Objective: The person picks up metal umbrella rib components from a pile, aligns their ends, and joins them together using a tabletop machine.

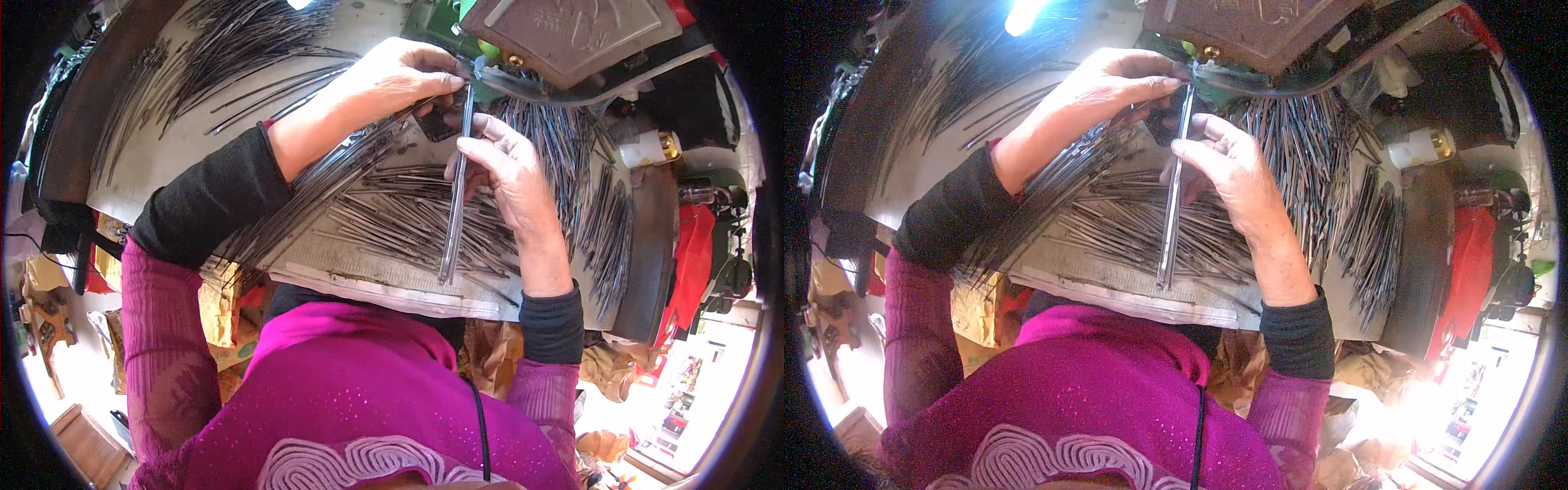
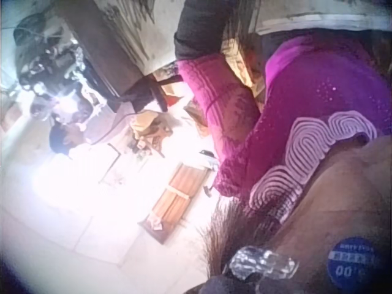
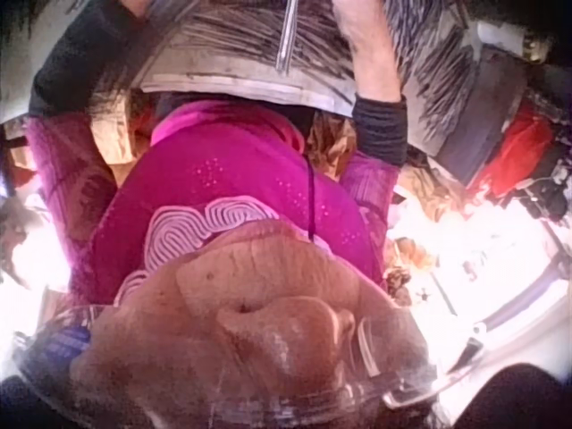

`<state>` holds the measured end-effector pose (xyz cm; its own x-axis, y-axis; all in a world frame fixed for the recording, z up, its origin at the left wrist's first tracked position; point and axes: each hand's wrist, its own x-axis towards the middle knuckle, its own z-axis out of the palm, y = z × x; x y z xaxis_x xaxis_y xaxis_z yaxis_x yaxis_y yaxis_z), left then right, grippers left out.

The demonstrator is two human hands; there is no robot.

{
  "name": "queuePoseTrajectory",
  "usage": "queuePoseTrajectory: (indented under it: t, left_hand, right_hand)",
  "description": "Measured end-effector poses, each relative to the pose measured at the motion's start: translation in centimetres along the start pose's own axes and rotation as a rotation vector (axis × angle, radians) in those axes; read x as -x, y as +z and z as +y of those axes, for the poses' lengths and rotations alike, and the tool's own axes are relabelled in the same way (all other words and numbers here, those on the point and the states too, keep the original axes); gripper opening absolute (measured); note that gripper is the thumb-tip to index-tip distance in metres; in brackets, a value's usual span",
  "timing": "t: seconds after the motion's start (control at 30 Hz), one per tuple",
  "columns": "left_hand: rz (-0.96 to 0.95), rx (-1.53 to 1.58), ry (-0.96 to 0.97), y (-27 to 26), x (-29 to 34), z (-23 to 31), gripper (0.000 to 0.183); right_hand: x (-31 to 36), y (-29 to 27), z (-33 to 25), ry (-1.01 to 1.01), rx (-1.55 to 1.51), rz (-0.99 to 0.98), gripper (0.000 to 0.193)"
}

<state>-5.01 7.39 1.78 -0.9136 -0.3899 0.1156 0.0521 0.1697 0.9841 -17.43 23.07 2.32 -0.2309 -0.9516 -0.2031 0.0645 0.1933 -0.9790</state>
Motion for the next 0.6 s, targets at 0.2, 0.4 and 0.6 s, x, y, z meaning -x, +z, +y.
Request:
queuePoseTrajectory:
  t: [0.2,0.4,0.6]
  left_hand:
    - [0.062,-0.1,0.024,0.07,-0.47,-0.06,0.031]
    - [-0.015,-0.133,0.02,-0.3,-0.86,-0.28,0.033]
    - [0.007,-0.102,0.037,-0.35,-0.68,-0.34,0.034]
  right_hand:
    - [-0.44,-0.21,-0.17,-0.002,0.002,-0.01,0.026]
    - [-0.31,-0.14,0.02,0.02,-0.006,-0.005,0.027]
    - [-0.53,-0.18,0.12,0.029,-0.021,-0.004,0.027]
